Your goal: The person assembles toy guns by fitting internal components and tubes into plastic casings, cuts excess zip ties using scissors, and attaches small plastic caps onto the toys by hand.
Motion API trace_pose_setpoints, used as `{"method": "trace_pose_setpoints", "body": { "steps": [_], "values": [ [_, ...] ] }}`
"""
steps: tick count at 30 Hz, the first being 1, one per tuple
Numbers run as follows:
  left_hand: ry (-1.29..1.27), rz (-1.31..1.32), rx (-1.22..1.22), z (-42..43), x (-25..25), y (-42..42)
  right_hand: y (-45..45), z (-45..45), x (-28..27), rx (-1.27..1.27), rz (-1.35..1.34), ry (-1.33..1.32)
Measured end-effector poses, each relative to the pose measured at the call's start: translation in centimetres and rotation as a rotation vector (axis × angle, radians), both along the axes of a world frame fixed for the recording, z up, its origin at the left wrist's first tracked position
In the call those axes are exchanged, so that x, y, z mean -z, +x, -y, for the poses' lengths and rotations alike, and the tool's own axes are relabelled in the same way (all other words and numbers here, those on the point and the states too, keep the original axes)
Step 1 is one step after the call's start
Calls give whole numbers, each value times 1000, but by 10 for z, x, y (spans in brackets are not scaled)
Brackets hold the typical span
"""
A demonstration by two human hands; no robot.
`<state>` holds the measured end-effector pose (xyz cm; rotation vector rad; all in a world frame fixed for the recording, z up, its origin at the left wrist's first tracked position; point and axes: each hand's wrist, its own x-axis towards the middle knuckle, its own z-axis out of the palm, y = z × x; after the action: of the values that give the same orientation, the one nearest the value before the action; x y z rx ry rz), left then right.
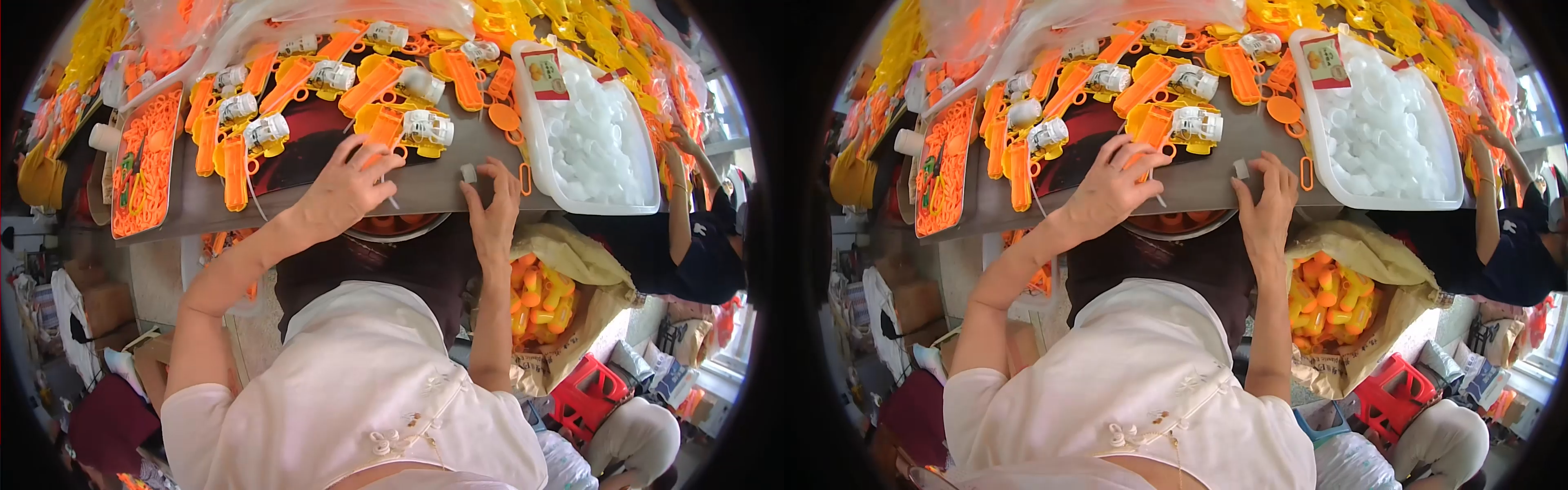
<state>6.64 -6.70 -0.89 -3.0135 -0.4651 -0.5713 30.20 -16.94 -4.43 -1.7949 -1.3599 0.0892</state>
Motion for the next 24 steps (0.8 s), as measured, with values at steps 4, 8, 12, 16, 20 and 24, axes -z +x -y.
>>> {"method": "trace_pose_setpoints", "body": {
  "steps": [4, 8, 12, 16, 20, 24],
  "values": [
    [-160, 214, -52, -7, 3, 18, -1, -14, -8, -53, 90, -16],
    [-287, 372, -126, -5, 2, 34, 0, -19, 5, -138, 229, -15],
    [-422, 471, -177, -4, 4, 40, 4, -11, 15, -183, 237, 44],
    [-396, 491, -160, -6, 5, 47, 12, 0, 10, -356, 489, -49],
    [-411, 490, -160, -6, 2, 48, 7, 9, 4, -233, 215, 106],
    [-388, 487, -161, -7, 5, 46, 5, 1, -9, -43, 117, 52]
  ]
}}
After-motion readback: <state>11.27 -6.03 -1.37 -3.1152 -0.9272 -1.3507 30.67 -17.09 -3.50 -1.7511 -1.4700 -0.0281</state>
